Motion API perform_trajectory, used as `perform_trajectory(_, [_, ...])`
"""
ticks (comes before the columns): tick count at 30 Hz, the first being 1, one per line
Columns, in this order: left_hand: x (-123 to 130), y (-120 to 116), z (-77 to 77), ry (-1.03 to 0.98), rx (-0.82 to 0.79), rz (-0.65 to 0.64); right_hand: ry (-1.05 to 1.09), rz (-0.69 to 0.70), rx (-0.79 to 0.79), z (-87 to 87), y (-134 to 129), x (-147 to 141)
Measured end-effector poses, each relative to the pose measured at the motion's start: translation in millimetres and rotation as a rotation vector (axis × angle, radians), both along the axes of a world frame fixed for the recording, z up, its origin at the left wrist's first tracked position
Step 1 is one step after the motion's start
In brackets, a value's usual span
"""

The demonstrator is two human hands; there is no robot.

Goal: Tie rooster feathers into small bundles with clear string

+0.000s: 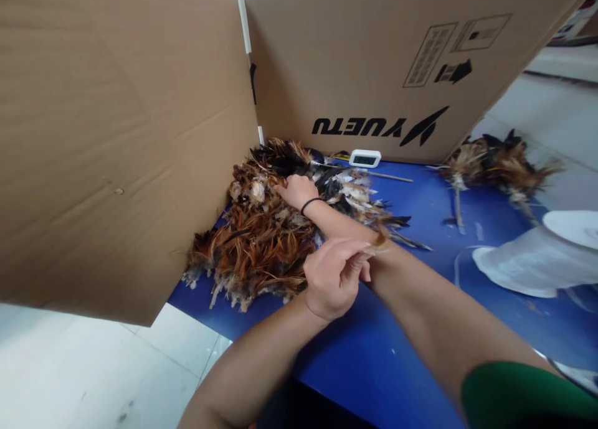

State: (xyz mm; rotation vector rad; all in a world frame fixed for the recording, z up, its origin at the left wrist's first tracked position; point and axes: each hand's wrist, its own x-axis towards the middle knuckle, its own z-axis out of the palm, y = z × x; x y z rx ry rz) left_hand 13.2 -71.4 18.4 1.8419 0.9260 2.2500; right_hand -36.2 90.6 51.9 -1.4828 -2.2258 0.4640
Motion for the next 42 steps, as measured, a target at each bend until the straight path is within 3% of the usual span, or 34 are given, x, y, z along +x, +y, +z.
perform_trajectory(6, [-1.2,3.3,-0.7,0.004,0.011,0.022,0.185,-0.061,-0.211,-10.8,27.8,-11.2])
perform_trajectory(16, [0.5,4.5,-12.5,-0.019,-0.151,-0.05,0.642,-0.018,-0.377,-2.6,21.6,33.1])
perform_trajectory(19, [-1.2,7.0,-8.7,-0.125,-0.261,-0.082,0.715,-0.013,-0.409,2.1,18.3,46.4])
perform_trajectory(22, [-7.7,12.3,3.6,-0.352,-0.362,-0.098,0.739,0.033,-0.374,6.7,17.2,68.8])
perform_trajectory(26, [-21.2,21.5,19.3,-0.583,-0.322,-0.048,0.594,0.159,-0.234,8.5,11.2,114.0])
perform_trajectory(30, [-29.0,24.9,24.0,-0.625,-0.306,-0.027,0.142,0.27,-0.068,1.8,-7.8,149.2])
perform_trajectory(35, [-27.6,23.9,22.3,-0.603,-0.358,-0.016,-0.206,0.092,0.022,-16.7,-24.1,156.1])
perform_trajectory(38, [-26.0,25.4,20.1,-0.598,-0.384,-0.017,-0.257,-0.013,0.022,-27.3,-23.4,153.1])
perform_trajectory(42, [-25.3,28.9,15.4,-0.585,-0.432,-0.05,-0.156,0.001,0.013,-32.9,-20.3,155.6])
